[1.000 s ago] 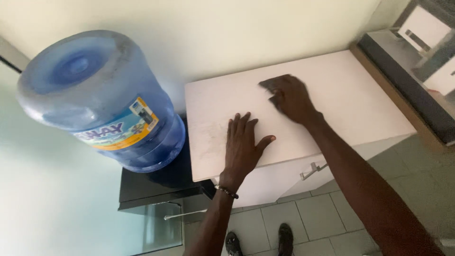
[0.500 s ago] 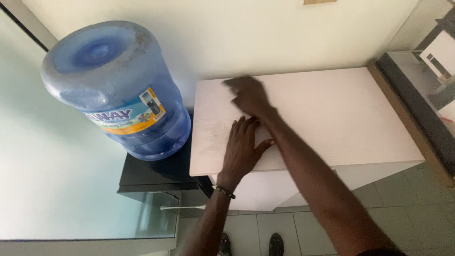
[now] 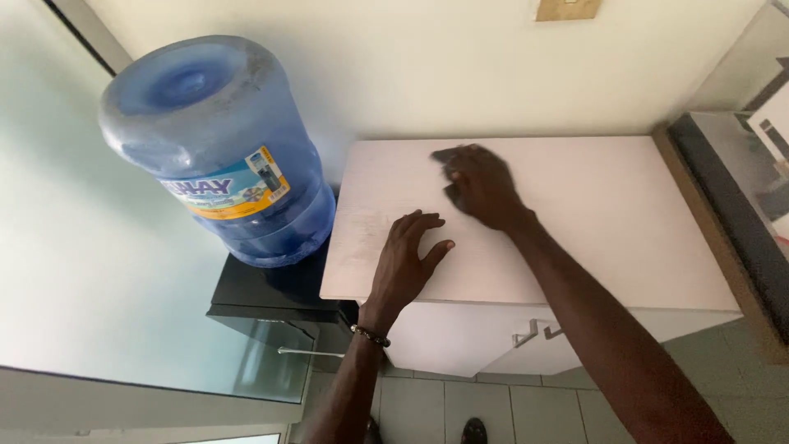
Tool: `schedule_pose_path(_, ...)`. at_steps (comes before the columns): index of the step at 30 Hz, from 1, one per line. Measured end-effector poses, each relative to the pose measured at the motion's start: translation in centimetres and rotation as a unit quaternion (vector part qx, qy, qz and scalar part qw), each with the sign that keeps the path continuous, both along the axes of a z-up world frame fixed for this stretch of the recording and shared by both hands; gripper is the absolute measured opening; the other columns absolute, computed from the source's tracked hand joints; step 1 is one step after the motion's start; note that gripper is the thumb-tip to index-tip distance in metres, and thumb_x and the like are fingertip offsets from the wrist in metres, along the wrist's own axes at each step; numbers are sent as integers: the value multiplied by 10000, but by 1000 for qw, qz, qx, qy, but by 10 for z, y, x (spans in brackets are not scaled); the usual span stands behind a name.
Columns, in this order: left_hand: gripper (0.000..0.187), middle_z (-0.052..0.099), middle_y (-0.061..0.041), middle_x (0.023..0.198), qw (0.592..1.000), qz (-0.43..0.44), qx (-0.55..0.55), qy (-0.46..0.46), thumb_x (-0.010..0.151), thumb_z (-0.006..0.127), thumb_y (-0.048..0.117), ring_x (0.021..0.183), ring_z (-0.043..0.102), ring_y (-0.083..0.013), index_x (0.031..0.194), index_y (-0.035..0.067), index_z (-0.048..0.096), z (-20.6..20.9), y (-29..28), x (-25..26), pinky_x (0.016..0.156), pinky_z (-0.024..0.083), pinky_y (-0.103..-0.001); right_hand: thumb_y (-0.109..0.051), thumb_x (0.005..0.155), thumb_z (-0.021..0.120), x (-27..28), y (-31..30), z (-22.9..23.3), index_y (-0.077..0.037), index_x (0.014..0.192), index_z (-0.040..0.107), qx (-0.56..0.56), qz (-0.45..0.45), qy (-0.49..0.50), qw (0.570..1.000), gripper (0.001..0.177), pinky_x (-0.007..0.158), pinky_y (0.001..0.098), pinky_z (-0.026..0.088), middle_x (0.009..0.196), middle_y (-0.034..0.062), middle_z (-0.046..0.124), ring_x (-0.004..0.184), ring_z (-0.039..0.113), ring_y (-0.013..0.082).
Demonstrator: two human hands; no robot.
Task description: Cleaning the top surface of a white cabinet after moving a display model.
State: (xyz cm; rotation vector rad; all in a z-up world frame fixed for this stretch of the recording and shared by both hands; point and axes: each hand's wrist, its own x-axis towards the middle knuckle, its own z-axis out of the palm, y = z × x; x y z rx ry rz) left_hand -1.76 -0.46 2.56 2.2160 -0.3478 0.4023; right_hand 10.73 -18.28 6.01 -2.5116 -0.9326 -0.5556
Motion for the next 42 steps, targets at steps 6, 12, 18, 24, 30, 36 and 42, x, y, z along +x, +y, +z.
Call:
schedule_pose_path(6,324,688,-115,1307,995,62,15,-79,920,746,265,1336,552,-352,1181,77,706,-17,42,3,1150,428,-477,-201,1042,563,84,-7,-88,83,1383,585,-13,-120,-51,991,444,1181,496,411,1310,263,644,1262,587,401)
schedule_pose_path(12,342,656,-196,1297,986,153,22,-62,953,729,262,1268,555,-413,1220,60,659,-15,86,-3,1114,431,-487,-233,1055,540,75,47,-57,-42,1335,631,-53,-116,28,991,351,1157,533,372,1422,203,607,1325,521,373)
schedule_pose_path(18,553,581,-270,1356,988,133,46,-63,970,692,403,1320,481,-456,1312,-18,582,-5,75,-8,1100,386,-539,-288,912,630,46,128,-13,-184,1378,622,16,20,66,997,477,1099,448,460,1286,77,705,1123,636,292)
schedule_pose_path(24,576,614,-219,1321,986,162,-10,23,984,625,467,1306,528,-392,1346,22,578,10,79,-14,1118,428,-511,-220,1036,636,61,169,-52,-93,1200,665,-41,86,52,994,209,1102,430,511,1191,109,706,1190,643,294)
schedule_pose_path(30,566,577,-248,1381,984,165,-59,-30,1004,633,442,1342,490,-409,1358,4,574,1,85,-13,1096,402,-536,-140,893,540,-7,144,20,-100,1354,624,-2,133,106,985,471,1012,441,510,1100,139,667,1100,613,325)
schedule_pose_path(36,591,598,-219,1369,981,165,-96,-17,994,629,467,1324,516,-390,1363,10,566,6,86,-16,1091,429,-509,-279,1037,500,63,157,-55,-30,1347,587,-39,40,1,998,407,1184,507,302,1474,195,551,1416,445,382)
schedule_pose_path(42,580,584,-213,1379,980,163,-112,17,995,635,457,1333,500,-385,1361,12,561,5,88,-13,1077,407,-515,-276,1021,506,98,187,-75,-27,1369,578,-16,27,-8,999,433,1182,533,287,1460,195,559,1402,451,392)
